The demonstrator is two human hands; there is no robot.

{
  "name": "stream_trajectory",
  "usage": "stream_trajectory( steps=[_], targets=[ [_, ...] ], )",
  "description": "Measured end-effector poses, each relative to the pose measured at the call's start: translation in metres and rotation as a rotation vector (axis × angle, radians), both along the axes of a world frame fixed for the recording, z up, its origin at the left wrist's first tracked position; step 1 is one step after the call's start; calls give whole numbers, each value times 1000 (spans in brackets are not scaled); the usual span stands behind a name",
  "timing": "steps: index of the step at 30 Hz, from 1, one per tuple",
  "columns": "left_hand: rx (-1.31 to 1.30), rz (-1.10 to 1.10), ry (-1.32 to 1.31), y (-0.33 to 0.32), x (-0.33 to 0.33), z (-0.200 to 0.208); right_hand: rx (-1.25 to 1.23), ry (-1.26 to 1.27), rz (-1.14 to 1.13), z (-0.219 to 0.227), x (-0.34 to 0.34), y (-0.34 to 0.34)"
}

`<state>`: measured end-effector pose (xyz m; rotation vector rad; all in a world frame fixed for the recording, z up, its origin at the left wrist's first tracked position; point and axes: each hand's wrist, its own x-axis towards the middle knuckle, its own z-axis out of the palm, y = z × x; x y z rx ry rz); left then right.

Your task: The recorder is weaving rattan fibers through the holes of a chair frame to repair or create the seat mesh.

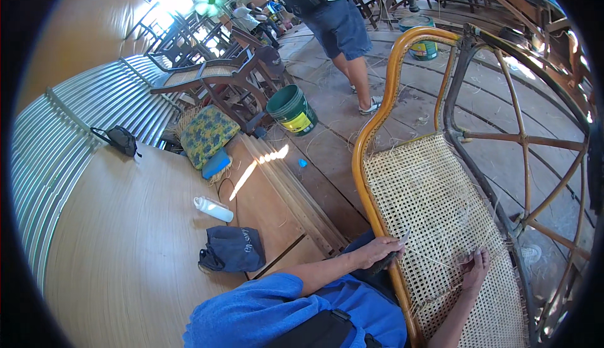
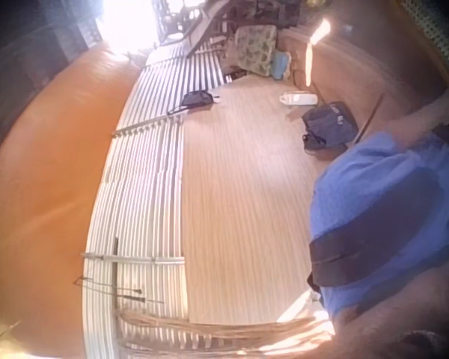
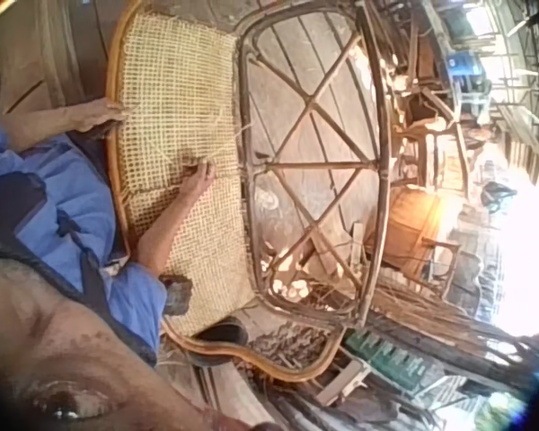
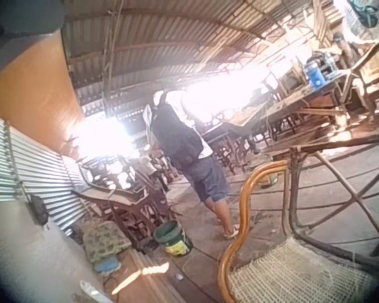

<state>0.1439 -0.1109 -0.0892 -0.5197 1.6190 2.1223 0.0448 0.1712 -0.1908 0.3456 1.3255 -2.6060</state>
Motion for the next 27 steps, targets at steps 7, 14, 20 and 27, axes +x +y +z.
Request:
stream_trajectory(
  steps=[7, 14, 20, 27],
  targets=[
    [-151, -93, 3, -2, -3, -16, -23, 49, -21, -26, -4, 4],
    [-171, -46, 36, 2, -3, -23, -38, 86, -38, -14, -1, 1],
    [-138, -3, 35, 3, -2, -27, -25, 39, -66, -22, 0, 3],
    [-138, 5, -3, 2, -2, -24, -69, 33, -58, -25, -3, 5]
  ],
)
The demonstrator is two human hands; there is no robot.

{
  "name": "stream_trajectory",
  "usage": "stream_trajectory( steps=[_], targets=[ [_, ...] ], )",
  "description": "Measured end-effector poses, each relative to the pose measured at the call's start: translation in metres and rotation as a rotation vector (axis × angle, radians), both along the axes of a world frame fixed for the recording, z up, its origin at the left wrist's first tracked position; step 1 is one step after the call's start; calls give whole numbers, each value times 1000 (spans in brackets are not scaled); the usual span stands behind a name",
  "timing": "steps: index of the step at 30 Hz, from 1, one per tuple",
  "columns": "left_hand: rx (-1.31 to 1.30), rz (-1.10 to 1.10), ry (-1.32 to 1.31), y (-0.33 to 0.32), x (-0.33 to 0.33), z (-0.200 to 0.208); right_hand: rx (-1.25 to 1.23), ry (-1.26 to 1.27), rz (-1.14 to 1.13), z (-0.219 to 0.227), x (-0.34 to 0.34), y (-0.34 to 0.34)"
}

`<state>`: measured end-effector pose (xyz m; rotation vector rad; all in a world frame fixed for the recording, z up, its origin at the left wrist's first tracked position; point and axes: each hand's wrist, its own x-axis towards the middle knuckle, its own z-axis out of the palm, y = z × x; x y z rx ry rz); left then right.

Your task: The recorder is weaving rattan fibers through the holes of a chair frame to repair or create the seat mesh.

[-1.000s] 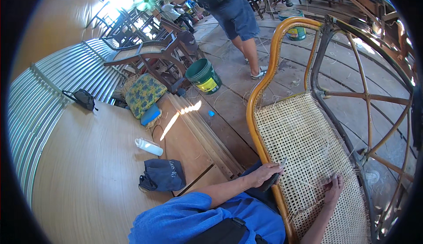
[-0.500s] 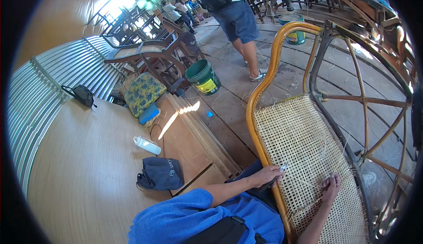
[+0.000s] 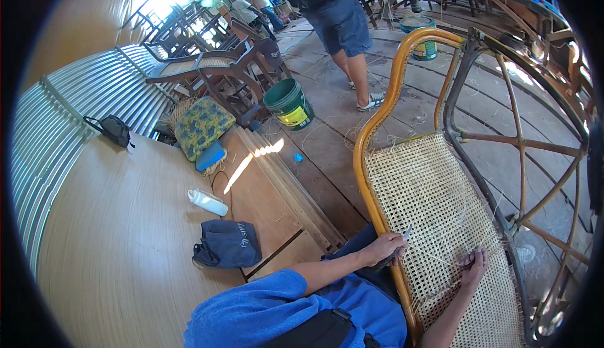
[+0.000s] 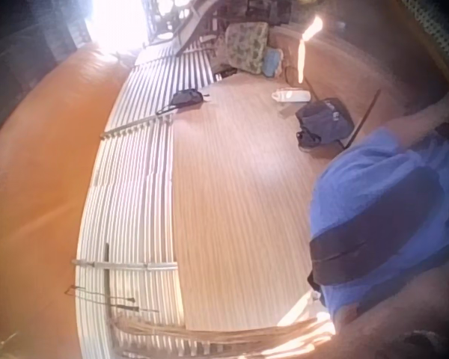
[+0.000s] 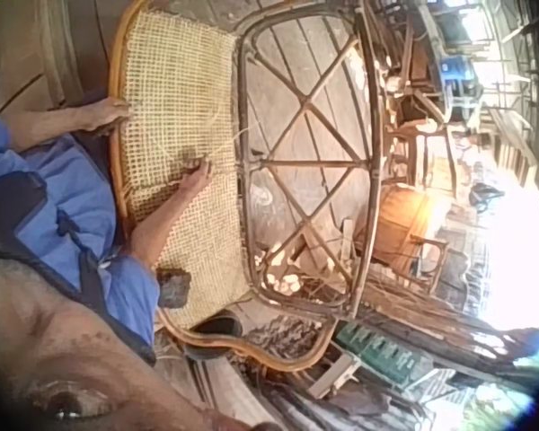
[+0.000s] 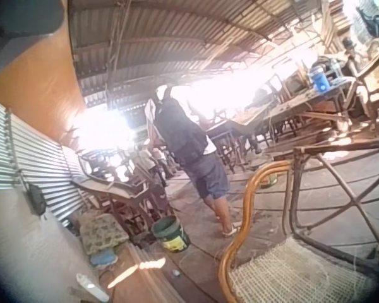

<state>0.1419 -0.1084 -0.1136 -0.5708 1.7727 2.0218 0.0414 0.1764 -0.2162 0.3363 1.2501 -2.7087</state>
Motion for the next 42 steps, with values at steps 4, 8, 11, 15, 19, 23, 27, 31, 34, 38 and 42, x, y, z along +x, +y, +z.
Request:
stream_trajectory(
  steps=[4, 8, 11, 15, 19, 23, 27, 31, 34, 38, 42],
  targets=[
    [20, -11, 21, -1, 0, -3, 10, 27, 8, -2, -1, 2],
    [34, 32, 48, 0, 1, -4, 19, 0, 2, -2, -2, 2],
    [45, 22, 50, -1, 2, -6, 32, -15, 0, -8, -4, 5],
    [67, -17, 62, -3, 3, -7, 79, -10, 2, -2, -2, 4],
    [86, -50, 107, -5, 3, -9, 106, -46, -14, 3, -1, 2],
    [129, -65, 149, -7, 4, -9, 108, -53, -18, 5, -2, 3],
    [205, -104, 152, -12, 3, -14, 77, -61, -31, -3, -4, 7],
    [234, -104, 157, -15, 4, -15, 107, -69, -34, -8, -5, 10],
    [239, -78, 140, -14, 6, -16, 92, -119, -37, -2, -3, 6],
    [268, -48, 96, -13, 7, -14, 110, -165, -52, 8, 1, 3],
    [161, -192, 70, -11, 0, 0, 79, -77, -113, 8, 3, 11]
  ],
)
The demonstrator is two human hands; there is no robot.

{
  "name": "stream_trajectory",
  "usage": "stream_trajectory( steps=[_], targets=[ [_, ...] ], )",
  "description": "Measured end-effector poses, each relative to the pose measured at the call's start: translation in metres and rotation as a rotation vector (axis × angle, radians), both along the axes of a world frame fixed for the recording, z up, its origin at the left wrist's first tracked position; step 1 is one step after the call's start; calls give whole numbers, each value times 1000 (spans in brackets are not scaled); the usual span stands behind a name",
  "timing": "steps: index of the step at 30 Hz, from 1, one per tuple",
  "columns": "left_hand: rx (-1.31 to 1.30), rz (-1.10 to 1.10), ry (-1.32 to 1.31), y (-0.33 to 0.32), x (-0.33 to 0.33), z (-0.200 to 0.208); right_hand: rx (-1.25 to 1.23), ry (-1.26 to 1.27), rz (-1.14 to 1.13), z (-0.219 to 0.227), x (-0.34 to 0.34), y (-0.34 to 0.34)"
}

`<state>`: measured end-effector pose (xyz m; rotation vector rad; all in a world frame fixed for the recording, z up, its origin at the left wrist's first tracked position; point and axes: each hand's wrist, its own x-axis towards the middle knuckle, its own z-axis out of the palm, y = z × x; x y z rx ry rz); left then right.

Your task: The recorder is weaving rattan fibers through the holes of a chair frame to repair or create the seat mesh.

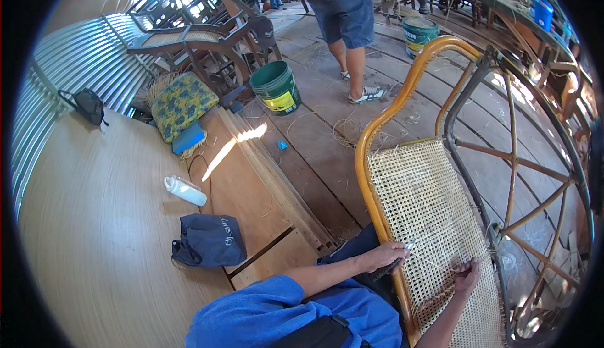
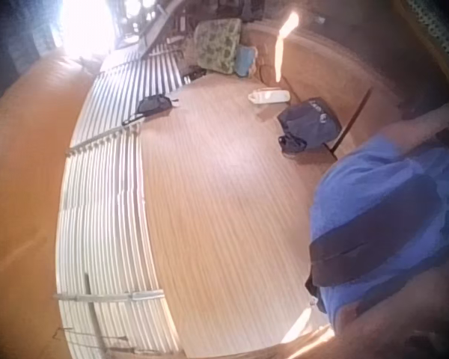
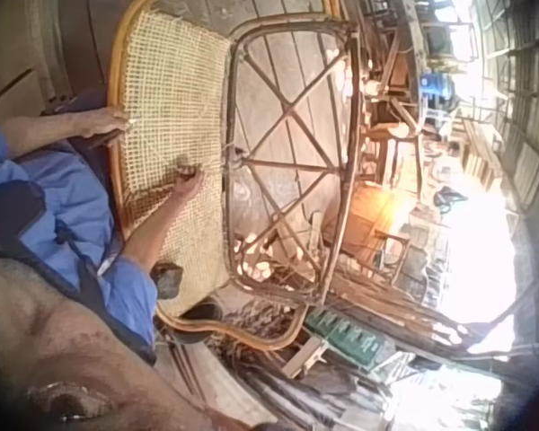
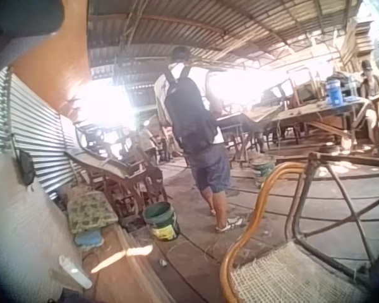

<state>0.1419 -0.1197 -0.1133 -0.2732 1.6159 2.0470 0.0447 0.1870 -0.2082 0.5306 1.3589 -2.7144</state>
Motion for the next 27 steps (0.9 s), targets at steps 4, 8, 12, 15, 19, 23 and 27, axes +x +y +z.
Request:
stream_trajectory(
  steps=[4, 8, 12, 15, 19, 23, 27],
  targets=[
    [28, -99, -28, 16, -22, 31, -91, 83, -119, -3, -7, 36],
    [-252, -283, 70, 50, -75, 36, -57, 256, -70, 38, -4, 38],
    [-418, -605, 94, 114, -116, -4, 47, 292, -94, 61, -6, 30],
    [-455, -673, 62, 153, -120, -40, 25, 343, -103, 66, -13, 41],
    [-379, -592, -77, 156, -120, -49, 521, 86, 203, 123, -6, 6],
    [241, -141, -349, 118, -124, -60, 1241, 226, 644, 98, -15, -9],
    [81, -197, -84, 79, -104, -14, 1252, 366, 752, 85, -15, -18]
  ],
)
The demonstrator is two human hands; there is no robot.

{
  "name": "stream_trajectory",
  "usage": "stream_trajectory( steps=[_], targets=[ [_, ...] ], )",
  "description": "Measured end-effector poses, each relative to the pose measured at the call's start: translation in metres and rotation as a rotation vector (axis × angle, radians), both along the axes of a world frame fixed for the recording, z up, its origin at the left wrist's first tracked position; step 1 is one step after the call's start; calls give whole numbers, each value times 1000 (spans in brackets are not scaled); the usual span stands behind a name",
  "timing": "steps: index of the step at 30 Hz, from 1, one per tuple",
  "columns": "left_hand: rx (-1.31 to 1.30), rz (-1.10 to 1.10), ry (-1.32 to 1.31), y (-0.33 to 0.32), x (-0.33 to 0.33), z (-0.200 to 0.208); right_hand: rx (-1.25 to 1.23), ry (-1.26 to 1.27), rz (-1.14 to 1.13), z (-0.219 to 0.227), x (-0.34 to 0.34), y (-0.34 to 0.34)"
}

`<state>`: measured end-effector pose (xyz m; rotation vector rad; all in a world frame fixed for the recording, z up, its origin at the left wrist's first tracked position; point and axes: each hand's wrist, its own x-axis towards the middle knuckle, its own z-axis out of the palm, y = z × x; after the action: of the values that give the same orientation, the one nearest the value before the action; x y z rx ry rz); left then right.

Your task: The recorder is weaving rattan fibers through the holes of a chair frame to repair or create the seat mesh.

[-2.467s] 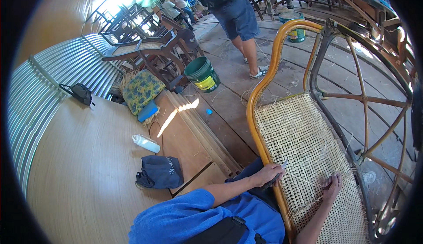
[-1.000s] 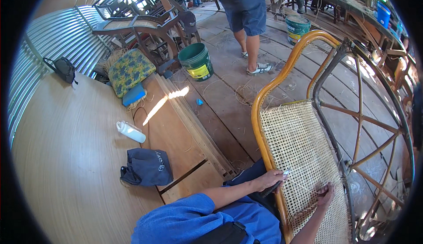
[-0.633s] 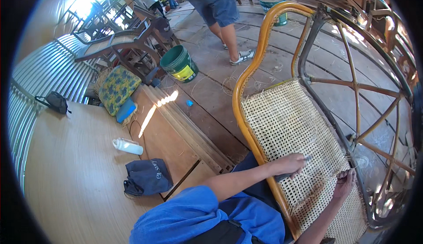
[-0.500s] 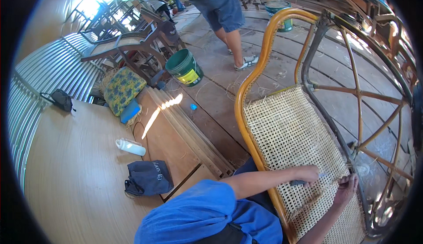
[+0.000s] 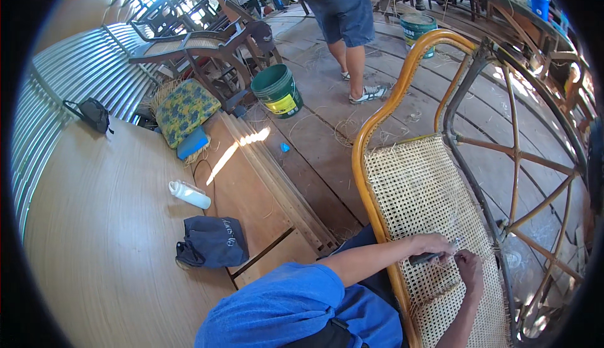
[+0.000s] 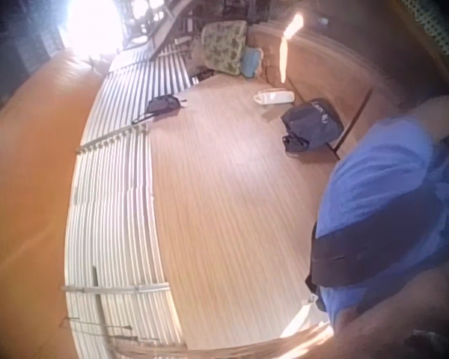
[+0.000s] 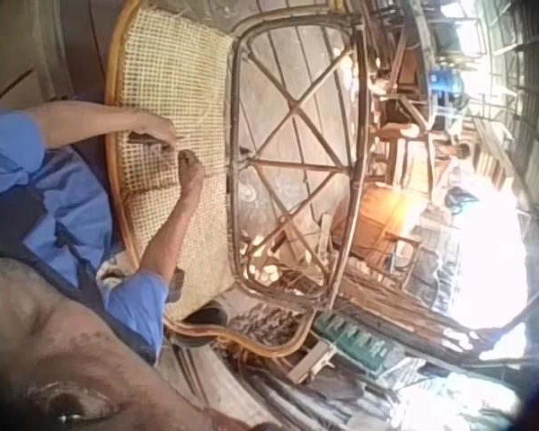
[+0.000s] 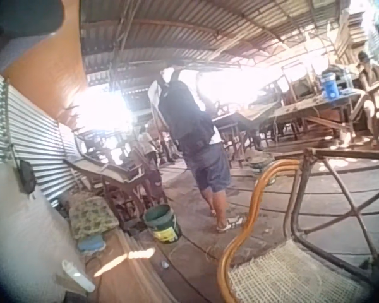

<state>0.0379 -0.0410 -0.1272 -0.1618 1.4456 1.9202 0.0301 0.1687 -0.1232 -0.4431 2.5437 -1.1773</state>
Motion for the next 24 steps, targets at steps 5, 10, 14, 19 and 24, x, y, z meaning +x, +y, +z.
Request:
stream_trajectory(
  steps=[5, 10, 14, 19, 24],
  targets=[
    [-352, -188, 475, -18, 12, 3, 215, 72, 50, 2, 3, -20],
    [-790, -27, 795, -11, 21, 13, 183, 216, 52, 6, 14, -40],
    [-828, -14, 854, -14, 24, 9, 144, 84, -24, 16, 22, -43],
    [-836, -31, 811, -12, 28, -5, 190, 77, -30, 0, 21, -44],
    [-828, 25, 732, -14, 27, -11, 311, 73, -7, 13, 21, -58]
  ],
)
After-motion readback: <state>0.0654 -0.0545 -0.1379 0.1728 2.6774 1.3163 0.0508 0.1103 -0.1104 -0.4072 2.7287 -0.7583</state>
